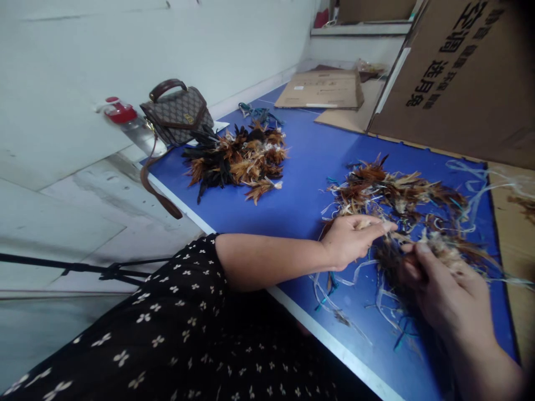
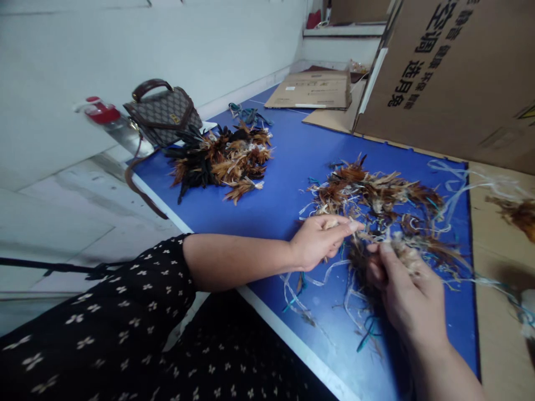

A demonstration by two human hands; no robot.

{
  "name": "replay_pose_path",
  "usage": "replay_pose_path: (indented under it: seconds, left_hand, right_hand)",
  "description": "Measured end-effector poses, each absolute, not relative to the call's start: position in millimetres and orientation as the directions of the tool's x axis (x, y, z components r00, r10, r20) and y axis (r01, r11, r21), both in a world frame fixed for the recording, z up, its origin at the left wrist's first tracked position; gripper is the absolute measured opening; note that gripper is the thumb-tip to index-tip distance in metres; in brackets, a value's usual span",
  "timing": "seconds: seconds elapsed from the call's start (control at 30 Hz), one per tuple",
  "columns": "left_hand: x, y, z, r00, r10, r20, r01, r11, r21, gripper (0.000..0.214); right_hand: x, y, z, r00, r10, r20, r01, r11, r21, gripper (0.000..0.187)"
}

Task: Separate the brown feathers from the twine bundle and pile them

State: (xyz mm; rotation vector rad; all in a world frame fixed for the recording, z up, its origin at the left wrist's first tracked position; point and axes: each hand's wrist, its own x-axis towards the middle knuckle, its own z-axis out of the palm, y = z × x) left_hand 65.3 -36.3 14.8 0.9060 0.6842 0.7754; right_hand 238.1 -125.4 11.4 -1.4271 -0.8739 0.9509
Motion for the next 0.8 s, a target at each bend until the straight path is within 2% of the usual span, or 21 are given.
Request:
replay_pose_path:
  seconds: [0.1, 0.2, 0.4, 0.5, 0.57, 0.7, 0.8]
  left_hand:
    - [64.1, -32.6, 16.4, 0.552, 0.813, -0.185, -0.335, 0.420, 0.844, 0.044]
    - [64.0, -32.4, 17.3, 0.562, 0.806, -0.189, -0.344, 0.435, 0.832, 0.043]
    - [65.6, -36.2, 19.6, 0.515, 0.819, -0.252, -0.283, 0.440, 0.852, 0.046]
    - [66.9, -37.7, 20.8, 0.472, 0.827, -0.305, -0.245, 0.455, 0.856, 0.045]
    - [67.6, -38.2, 20.9, 0.477, 0.824, -0.305, -0.247, 0.459, 0.854, 0.046]
    - [67.7, -38.5, 20.6, 0.535, 0.803, -0.261, -0.283, 0.461, 0.841, 0.050]
    - [66.8, -38.1, 20.3, 0.594, 0.775, -0.216, -0.315, 0.470, 0.824, 0.049]
  right_hand:
    - [236.3, -123.8, 18.4, 0.520, 0.851, -0.072, -0.078, -0.036, -0.996, 0.059]
    - [234.0, -122.7, 20.6, 0.575, 0.815, -0.070, -0.089, -0.023, -0.996, 0.060]
    - [234.5, -123.0, 16.6, 0.534, 0.844, -0.053, -0.069, -0.019, -0.997, 0.057]
    - [238.4, -125.8, 13.0, 0.451, 0.886, -0.105, -0.076, -0.079, -0.994, 0.062]
    - [242.7, -128.4, 8.8, 0.416, 0.902, -0.120, 0.001, -0.133, -0.991, 0.067]
    - [250.0, -131.0, -0.1, 0.401, 0.915, -0.048, 0.224, -0.149, -0.963, 0.070]
    - [249.5, -130.3, -1.3, 0.405, 0.914, -0.035, 0.198, -0.125, -0.972, 0.063]
